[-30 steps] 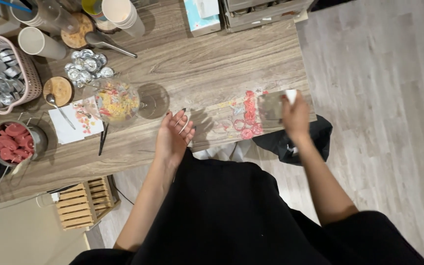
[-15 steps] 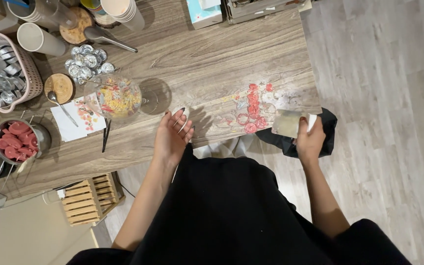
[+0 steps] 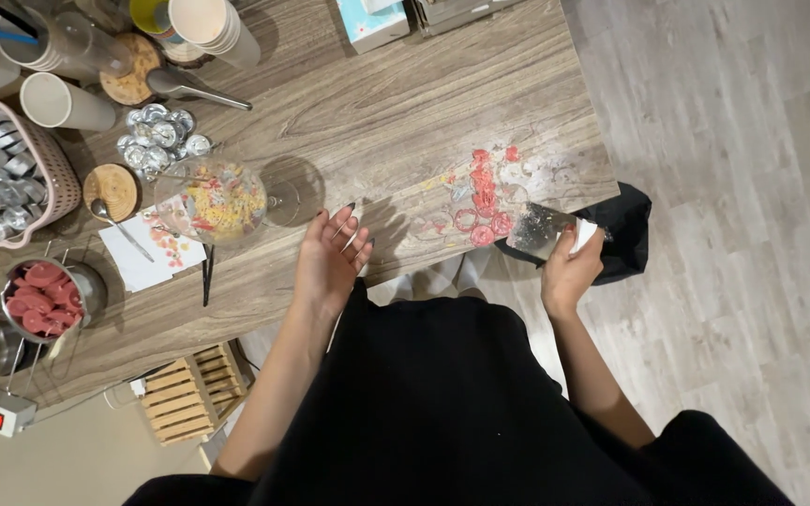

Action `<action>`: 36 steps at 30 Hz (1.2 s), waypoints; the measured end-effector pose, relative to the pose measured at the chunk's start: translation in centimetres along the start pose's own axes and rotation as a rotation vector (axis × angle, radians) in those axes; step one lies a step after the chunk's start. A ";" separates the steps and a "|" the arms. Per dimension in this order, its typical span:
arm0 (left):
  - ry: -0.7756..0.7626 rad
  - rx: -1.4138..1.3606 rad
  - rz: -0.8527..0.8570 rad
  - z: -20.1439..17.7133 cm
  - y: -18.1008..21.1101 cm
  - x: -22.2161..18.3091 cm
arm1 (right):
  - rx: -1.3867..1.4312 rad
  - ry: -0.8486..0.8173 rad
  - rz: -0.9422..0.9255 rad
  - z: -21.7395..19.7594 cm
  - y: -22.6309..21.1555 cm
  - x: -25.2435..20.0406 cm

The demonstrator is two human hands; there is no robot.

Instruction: Sorts and organizes various colored wax melts, cleans tools, and packages colorful wax shavings into bags.

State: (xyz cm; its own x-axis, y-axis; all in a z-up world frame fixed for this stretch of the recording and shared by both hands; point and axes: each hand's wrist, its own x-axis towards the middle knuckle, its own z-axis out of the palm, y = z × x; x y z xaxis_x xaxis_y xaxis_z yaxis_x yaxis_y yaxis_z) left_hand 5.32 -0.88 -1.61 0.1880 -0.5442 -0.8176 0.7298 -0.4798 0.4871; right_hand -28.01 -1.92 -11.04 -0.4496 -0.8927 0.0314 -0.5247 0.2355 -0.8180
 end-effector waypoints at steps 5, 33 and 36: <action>-0.007 0.026 -0.041 0.3 0.4 0.6 | -0.045 0.037 0.097 0.7 0.4 -0.5; 0.143 1.471 0.780 -5.2 -3.6 3.3 | 0.098 0.027 0.187 2.5 -1.4 0.0; 0.135 1.430 0.759 -4.1 -1.9 2.7 | 0.129 -0.042 0.337 1.5 -3.5 0.6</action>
State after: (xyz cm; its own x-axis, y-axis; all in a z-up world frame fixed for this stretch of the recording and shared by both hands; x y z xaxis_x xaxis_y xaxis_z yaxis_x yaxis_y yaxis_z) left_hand 7.13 1.40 -6.04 0.3098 -0.9170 -0.2514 -0.7116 -0.3990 0.5783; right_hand -25.36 -3.88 -8.98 -0.5499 -0.7891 -0.2739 -0.2554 0.4710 -0.8443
